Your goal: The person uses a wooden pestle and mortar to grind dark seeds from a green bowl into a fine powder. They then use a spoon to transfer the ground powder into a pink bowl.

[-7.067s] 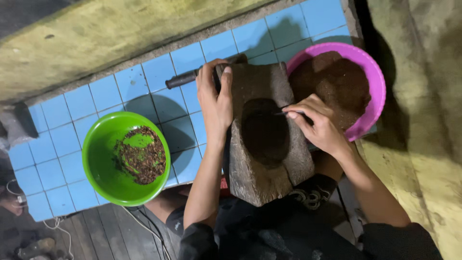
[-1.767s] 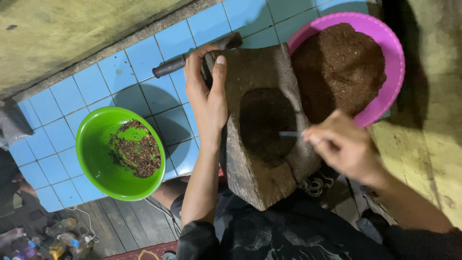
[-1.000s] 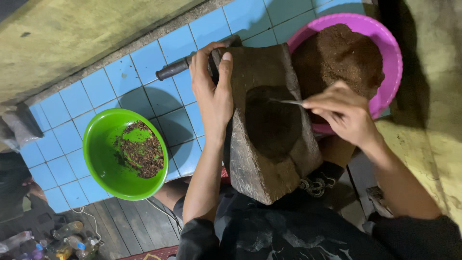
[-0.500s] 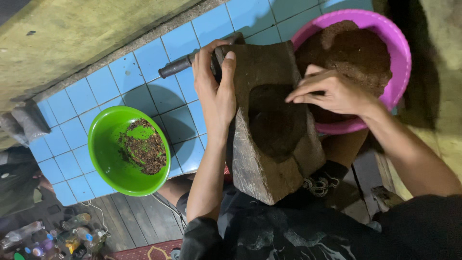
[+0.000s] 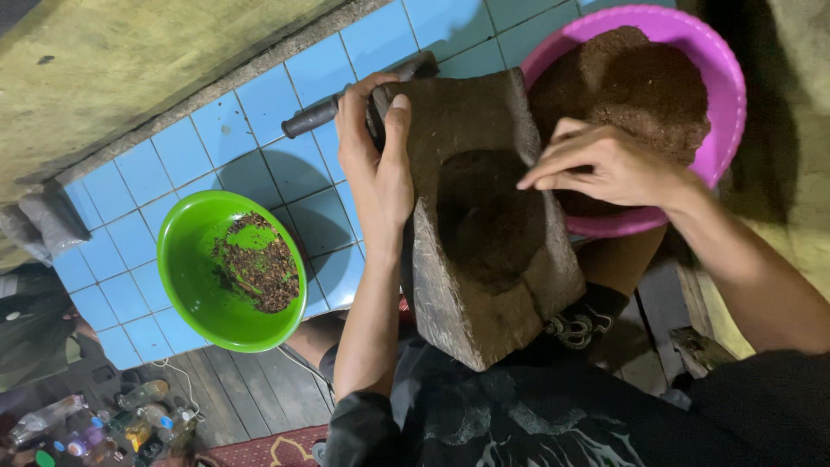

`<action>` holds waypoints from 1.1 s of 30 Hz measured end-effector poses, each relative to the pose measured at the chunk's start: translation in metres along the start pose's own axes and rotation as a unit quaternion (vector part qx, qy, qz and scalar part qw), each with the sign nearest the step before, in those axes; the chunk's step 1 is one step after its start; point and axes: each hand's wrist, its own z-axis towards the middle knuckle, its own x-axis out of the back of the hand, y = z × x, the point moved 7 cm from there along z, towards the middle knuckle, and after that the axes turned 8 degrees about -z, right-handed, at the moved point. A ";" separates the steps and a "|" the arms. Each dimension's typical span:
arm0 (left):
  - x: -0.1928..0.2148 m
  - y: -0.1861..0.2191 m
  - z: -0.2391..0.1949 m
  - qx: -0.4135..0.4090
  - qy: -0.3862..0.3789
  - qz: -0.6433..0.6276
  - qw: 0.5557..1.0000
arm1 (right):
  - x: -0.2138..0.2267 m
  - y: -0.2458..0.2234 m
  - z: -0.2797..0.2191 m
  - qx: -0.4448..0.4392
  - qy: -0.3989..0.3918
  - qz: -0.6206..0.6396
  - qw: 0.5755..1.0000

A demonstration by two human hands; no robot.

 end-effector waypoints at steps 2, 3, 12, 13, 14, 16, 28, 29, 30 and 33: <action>0.002 -0.002 0.000 -0.003 -0.003 -0.003 1.000 | 0.016 -0.008 -0.008 -0.014 0.002 0.008 1.000; 0.002 -0.003 -0.001 -0.008 -0.008 -0.006 1.000 | 0.025 -0.011 -0.014 -0.028 0.006 0.015 0.999; 0.003 -0.006 0.000 0.003 -0.004 0.003 1.000 | -0.004 -0.009 -0.014 0.013 0.042 0.010 0.999; 0.004 -0.005 0.000 0.003 -0.004 0.003 1.000 | 0.001 -0.005 -0.019 0.013 0.042 0.010 0.999; 0.004 -0.004 0.000 0.006 -0.003 0.003 1.000 | 0.006 0.001 -0.025 -0.004 0.041 0.021 0.999; 0.005 -0.004 0.000 0.010 -0.003 0.003 1.000 | 0.011 0.011 -0.030 -0.020 0.041 0.033 0.998; 0.003 -0.005 0.000 0.006 0.000 -0.007 1.000 | 0.013 -0.028 -0.038 -0.001 0.108 -0.133 0.985; 0.003 -0.005 0.000 0.002 -0.001 -0.003 1.000 | 0.018 -0.034 -0.044 0.013 0.167 -0.168 0.971; 0.003 -0.004 -0.001 -0.002 -0.002 0.002 1.000 | 0.022 -0.041 -0.051 0.028 0.226 -0.203 0.952; 0.002 -0.005 0.000 -0.006 0.001 0.005 1.000 | 0.002 -0.046 -0.061 0.043 0.213 -0.302 0.928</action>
